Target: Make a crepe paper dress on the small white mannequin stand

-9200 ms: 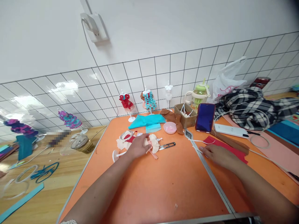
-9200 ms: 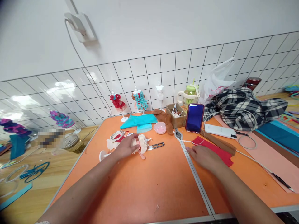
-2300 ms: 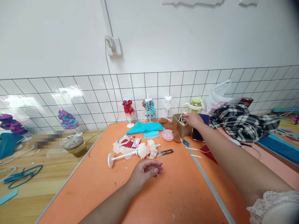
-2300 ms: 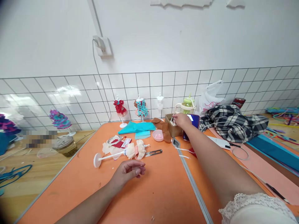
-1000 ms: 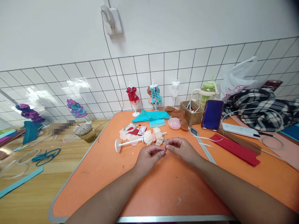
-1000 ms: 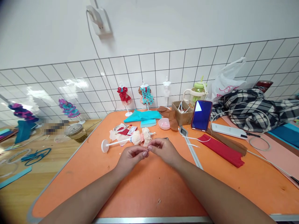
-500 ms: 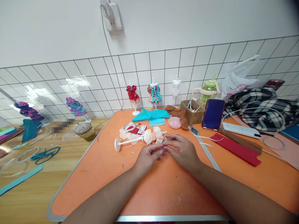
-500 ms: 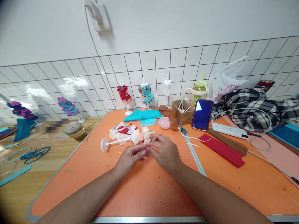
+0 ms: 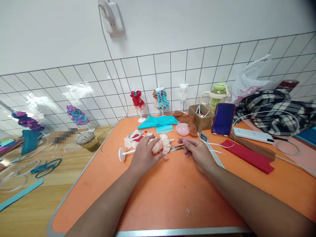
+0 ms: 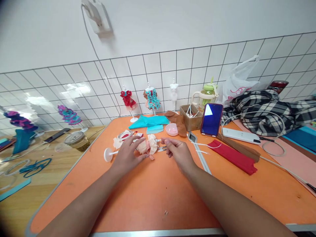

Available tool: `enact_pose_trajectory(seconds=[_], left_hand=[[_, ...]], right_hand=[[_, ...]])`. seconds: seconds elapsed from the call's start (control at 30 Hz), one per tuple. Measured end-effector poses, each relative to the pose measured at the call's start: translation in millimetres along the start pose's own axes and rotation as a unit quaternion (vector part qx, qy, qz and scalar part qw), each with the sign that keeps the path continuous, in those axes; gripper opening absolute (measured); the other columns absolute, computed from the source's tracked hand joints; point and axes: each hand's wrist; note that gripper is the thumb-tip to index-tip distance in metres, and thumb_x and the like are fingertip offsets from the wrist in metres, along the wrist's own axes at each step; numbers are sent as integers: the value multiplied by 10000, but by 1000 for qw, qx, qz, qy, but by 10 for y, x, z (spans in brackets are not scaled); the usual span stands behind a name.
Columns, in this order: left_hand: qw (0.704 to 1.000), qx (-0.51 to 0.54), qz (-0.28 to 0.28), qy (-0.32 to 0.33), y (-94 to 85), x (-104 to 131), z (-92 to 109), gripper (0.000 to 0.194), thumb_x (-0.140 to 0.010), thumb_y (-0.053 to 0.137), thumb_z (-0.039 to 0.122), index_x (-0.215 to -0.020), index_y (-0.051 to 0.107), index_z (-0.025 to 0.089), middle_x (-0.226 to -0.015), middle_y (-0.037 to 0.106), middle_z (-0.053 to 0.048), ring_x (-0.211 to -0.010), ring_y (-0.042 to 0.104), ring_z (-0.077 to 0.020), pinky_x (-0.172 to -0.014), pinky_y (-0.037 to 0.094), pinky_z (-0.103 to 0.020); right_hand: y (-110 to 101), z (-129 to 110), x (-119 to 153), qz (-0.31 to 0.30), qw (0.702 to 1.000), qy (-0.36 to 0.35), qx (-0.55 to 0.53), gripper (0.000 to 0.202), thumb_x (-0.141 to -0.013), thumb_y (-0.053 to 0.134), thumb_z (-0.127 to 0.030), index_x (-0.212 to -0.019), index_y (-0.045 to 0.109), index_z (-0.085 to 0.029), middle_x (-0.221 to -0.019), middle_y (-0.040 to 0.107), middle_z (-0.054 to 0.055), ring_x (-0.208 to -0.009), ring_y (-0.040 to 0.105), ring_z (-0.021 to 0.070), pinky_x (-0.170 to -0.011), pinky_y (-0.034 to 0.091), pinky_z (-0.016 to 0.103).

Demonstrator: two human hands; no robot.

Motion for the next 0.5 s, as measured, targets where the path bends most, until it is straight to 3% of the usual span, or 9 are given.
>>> enact_pose_trajectory(seconds=[0.1,0.17,0.2,0.27,0.33,0.5], left_hand=[[996,-81,-40,4,126,-133,-225,687,-679,709,461,-1280,498,205,-1294,531,-120,-1237,429,-318,-1056,289,-484],[993,-96,-70,-15,207,-178,-287,624,-731,660,437,-1286,486,211,-1261,565,-108,-1208,466,-306,-1072,245,-499],[992,-96,-81,-24,229,-187,-289,562,-760,629,415,-1271,499,220,-1244,579,-100,-1190,483,-299,-1067,242,-501],[991,-80,-102,-40,218,-179,-249,462,-788,592,394,-1220,548,236,-1211,601,-86,-1155,507,-291,-1034,279,-482],[988,-29,-139,-65,144,-143,-178,463,-762,612,442,-1180,585,244,-1155,629,-76,-1095,536,-287,-961,357,-429],[938,155,-273,-149,-71,-14,-28,578,-653,657,589,-1112,630,238,-957,666,-28,-825,590,-216,-702,438,-293]], right_hand=[[-15,-20,25,-69,994,-74,43,531,-899,446,-453,-1402,363,-305,-1345,517,92,-955,625,195,-719,509,331],[9,-13,60,-97,965,-177,169,690,-887,484,-380,-1473,123,-338,-1439,412,72,-1209,492,232,-920,446,427],[28,-1,80,-103,935,-234,244,766,-866,518,-342,-1479,59,-334,-1455,389,66,-1282,414,240,-991,384,466],[72,30,117,-109,870,-319,360,847,-830,556,-282,-1484,18,-300,-1459,382,66,-1344,313,247,-1068,270,510],[112,58,147,-114,833,-350,414,853,-822,547,-244,-1485,10,-263,-1431,423,74,-1341,314,242,-1095,208,523],[145,95,172,-108,838,-338,414,864,-792,545,-212,-1476,18,-210,-1239,596,85,-1201,473,232,-1096,188,527]])
Point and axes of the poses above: each hand's wrist, its own x-axis away from the middle knuckle, its own y-axis out of the palm, z = x × y
